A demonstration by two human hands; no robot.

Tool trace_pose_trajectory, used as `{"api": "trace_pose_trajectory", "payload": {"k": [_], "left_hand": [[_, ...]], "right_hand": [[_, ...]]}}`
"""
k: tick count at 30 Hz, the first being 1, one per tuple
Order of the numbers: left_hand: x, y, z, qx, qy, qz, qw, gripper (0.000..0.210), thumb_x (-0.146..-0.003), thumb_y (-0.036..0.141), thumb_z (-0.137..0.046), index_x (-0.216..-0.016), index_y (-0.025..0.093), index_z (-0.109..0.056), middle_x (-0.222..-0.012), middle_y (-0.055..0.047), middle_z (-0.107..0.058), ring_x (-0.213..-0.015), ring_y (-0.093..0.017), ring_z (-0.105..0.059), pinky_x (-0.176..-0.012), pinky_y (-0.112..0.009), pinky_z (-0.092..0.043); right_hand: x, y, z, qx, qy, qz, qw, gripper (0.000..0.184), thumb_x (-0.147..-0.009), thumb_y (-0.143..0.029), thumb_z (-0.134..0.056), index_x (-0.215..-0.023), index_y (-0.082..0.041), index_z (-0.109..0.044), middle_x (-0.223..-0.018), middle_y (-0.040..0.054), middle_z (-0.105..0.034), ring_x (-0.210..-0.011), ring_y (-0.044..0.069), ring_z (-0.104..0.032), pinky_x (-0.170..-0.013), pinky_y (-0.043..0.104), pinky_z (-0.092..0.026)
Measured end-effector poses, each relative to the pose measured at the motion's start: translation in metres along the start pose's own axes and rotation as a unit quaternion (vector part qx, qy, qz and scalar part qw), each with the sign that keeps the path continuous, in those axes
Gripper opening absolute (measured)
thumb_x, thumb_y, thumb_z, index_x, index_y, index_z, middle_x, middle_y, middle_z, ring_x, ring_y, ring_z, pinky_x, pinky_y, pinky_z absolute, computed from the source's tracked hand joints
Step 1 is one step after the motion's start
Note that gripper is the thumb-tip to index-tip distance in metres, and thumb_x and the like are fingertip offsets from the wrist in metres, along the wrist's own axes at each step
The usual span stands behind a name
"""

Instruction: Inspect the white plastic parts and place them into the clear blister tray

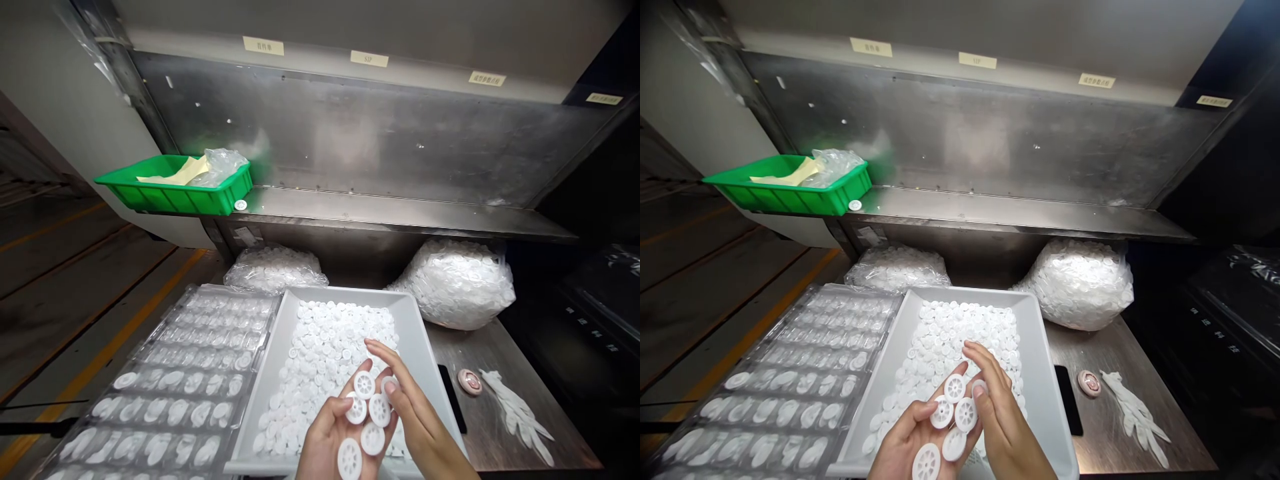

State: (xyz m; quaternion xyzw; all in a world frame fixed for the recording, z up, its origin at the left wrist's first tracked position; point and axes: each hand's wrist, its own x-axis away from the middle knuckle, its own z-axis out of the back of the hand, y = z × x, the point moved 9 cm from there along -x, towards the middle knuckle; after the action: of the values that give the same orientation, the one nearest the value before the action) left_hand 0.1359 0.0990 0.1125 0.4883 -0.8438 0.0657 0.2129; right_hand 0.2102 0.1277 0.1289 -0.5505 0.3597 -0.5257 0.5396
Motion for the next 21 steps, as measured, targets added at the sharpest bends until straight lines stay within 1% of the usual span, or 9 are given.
{"api": "trace_pose_trajectory", "payload": {"k": [3, 7, 10, 12, 14, 16, 18, 19, 21], "left_hand": [[0.001, 0.002, -0.001, 0.012, 0.018, -0.013, 1.000, 0.056, -0.085, 0.008, -0.035, -0.140, 0.015, -0.027, -0.112, -0.013, -0.066, -0.112, -0.023, -0.056, -0.100, -0.042, -0.037], [0.000, 0.000, 0.000, 0.015, 0.023, -0.001, 1.000, 0.056, -0.085, 0.009, -0.035, -0.140, 0.015, -0.027, -0.111, -0.013, -0.066, -0.111, -0.024, -0.056, -0.099, -0.044, -0.038], [0.000, -0.002, 0.002, 0.011, 0.033, 0.005, 0.999, 0.057, -0.085, 0.011, -0.037, -0.140, 0.015, -0.026, -0.114, -0.013, -0.065, -0.111, -0.024, -0.057, -0.098, -0.044, -0.039], [-0.001, -0.002, 0.004, 0.008, 0.041, 0.003, 0.999, 0.058, -0.085, 0.011, -0.038, -0.141, 0.015, -0.023, -0.116, -0.014, -0.064, -0.111, -0.025, -0.056, -0.098, -0.044, -0.039], [-0.001, -0.002, 0.008, 0.000, 0.049, 0.001, 0.999, 0.059, -0.086, 0.012, -0.039, -0.142, 0.016, -0.021, -0.118, -0.013, -0.063, -0.112, -0.024, -0.056, -0.099, -0.042, -0.038], [-0.002, -0.003, 0.011, -0.014, 0.051, 0.002, 0.999, 0.059, -0.087, 0.013, -0.040, -0.142, 0.017, -0.020, -0.120, -0.013, -0.062, -0.112, -0.024, -0.056, -0.099, -0.041, -0.037], [-0.005, -0.004, 0.012, -0.027, 0.035, 0.000, 0.999, 0.057, -0.088, 0.015, -0.039, -0.142, 0.019, -0.021, -0.123, -0.012, -0.060, -0.112, -0.024, -0.056, -0.100, -0.040, -0.036], [-0.006, -0.004, 0.011, -0.031, 0.021, -0.004, 0.999, 0.056, -0.088, 0.016, -0.038, -0.142, 0.020, -0.023, -0.125, -0.012, -0.059, -0.112, -0.024, -0.055, -0.100, -0.040, -0.036], [-0.008, -0.004, 0.009, -0.035, 0.002, -0.008, 0.999, 0.054, -0.088, 0.016, -0.036, -0.141, 0.021, -0.024, -0.126, -0.012, -0.058, -0.114, -0.024, -0.055, -0.101, -0.040, -0.035]], "right_hand": [[-0.002, 0.004, -0.001, 0.003, -0.008, 0.013, 1.000, 0.039, -0.092, -0.046, -0.035, -0.126, -0.036, -0.049, -0.146, -0.0045, -0.034, -0.138, 0.022, -0.019, -0.114, 0.046, -0.010], [-0.004, 0.008, 0.001, -0.006, 0.006, 0.013, 1.000, 0.040, -0.092, -0.047, -0.034, -0.124, -0.032, -0.053, -0.142, -0.0009, -0.040, -0.135, 0.022, -0.027, -0.113, 0.046, -0.015], [-0.006, 0.012, 0.001, -0.008, -0.011, -0.001, 1.000, 0.042, -0.092, -0.047, -0.032, -0.126, -0.031, -0.051, -0.143, -0.0001, -0.038, -0.135, 0.021, -0.026, -0.113, 0.043, -0.018], [-0.008, 0.012, 0.002, 0.005, -0.026, 0.002, 1.000, 0.042, -0.093, -0.048, -0.031, -0.124, -0.030, -0.052, -0.144, 0.0003, -0.036, -0.135, 0.020, -0.026, -0.112, 0.042, -0.020], [-0.010, 0.009, 0.006, 0.043, -0.025, 0.019, 0.999, 0.037, -0.092, -0.048, -0.034, -0.118, -0.031, -0.053, -0.142, 0.0008, -0.037, -0.134, 0.021, -0.027, -0.111, 0.040, -0.023], [-0.011, 0.004, 0.012, 0.098, -0.010, 0.037, 0.994, 0.028, -0.089, -0.047, -0.043, -0.108, -0.030, -0.054, -0.137, 0.0013, -0.039, -0.131, 0.022, -0.031, -0.107, 0.039, -0.027], [-0.013, -0.001, 0.014, 0.141, -0.003, 0.039, 0.989, 0.020, -0.085, -0.043, -0.053, -0.098, -0.028, -0.054, -0.132, 0.0016, -0.042, -0.125, 0.023, -0.038, -0.101, 0.037, -0.033], [-0.014, -0.003, 0.013, 0.148, -0.008, 0.036, 0.988, 0.016, -0.084, -0.040, -0.055, -0.093, -0.027, -0.054, -0.129, 0.0018, -0.044, -0.120, 0.023, -0.043, -0.098, 0.036, -0.036], [-0.015, -0.006, 0.008, 0.130, -0.033, 0.032, 0.990, 0.010, -0.083, -0.034, -0.057, -0.086, -0.025, -0.054, -0.120, 0.0017, -0.049, -0.110, 0.021, -0.050, -0.091, 0.032, -0.039]]}}
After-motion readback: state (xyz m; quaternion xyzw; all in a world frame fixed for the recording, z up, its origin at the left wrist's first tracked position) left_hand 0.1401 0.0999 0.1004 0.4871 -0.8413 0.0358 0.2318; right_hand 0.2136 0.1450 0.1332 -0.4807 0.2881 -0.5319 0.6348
